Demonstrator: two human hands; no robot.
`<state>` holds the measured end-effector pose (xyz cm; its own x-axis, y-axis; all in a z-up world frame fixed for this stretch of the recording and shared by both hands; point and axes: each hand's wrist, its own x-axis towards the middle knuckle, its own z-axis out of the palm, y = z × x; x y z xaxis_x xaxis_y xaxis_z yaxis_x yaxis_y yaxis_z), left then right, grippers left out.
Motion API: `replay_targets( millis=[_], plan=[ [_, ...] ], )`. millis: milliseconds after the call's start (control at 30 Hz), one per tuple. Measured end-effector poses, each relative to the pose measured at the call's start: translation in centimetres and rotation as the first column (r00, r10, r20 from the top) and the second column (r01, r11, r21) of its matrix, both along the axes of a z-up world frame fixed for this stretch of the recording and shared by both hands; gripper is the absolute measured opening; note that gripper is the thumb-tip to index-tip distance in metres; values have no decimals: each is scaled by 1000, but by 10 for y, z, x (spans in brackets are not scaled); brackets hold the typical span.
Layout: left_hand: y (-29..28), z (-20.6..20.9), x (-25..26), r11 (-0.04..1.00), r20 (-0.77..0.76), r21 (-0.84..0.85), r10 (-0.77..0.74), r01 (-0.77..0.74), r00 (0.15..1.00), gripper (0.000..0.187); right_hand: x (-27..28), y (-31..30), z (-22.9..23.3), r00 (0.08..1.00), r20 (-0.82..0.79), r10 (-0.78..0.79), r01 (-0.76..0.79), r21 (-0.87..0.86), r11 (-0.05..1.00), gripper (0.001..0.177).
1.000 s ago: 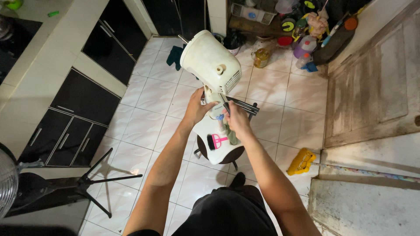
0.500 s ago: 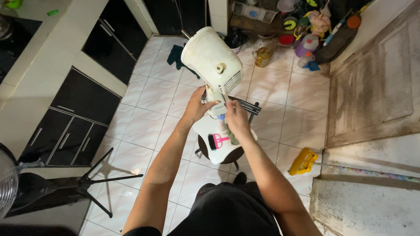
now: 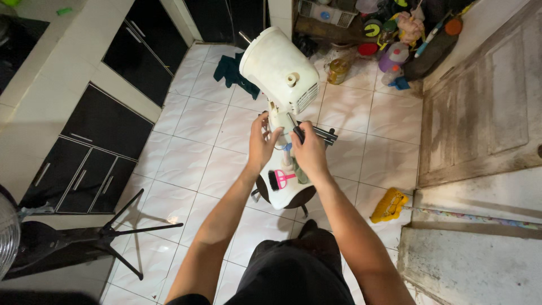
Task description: The person uses a screwdriver to remove multiple screws from the motor housing of a standing electric fan. They place the screws into a green bowl on a nearby table and then wipe the fan housing with a cloth.
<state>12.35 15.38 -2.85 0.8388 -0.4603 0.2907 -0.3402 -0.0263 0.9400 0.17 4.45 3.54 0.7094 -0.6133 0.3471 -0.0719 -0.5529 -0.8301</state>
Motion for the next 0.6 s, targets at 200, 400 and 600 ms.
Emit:
replay_targets(
  millis=[200, 400, 600],
  plan=[
    [6, -21, -15, 996, -65, -1, 93, -94, 994, 53, 10, -25, -19, 966, -180, 185, -103, 386, 917, 47],
    [-1, 5, -5, 995, -57, 102, -1, 6, 998, 70, 5, -17, -11, 921, -384, -70, -62, -322, 945, 29],
    [-23, 17, -33, 983, -86, 96, 166, -158, 982, 62, -6, -37, 8, 993, -61, 101, -118, -498, 859, 22]
  ],
)
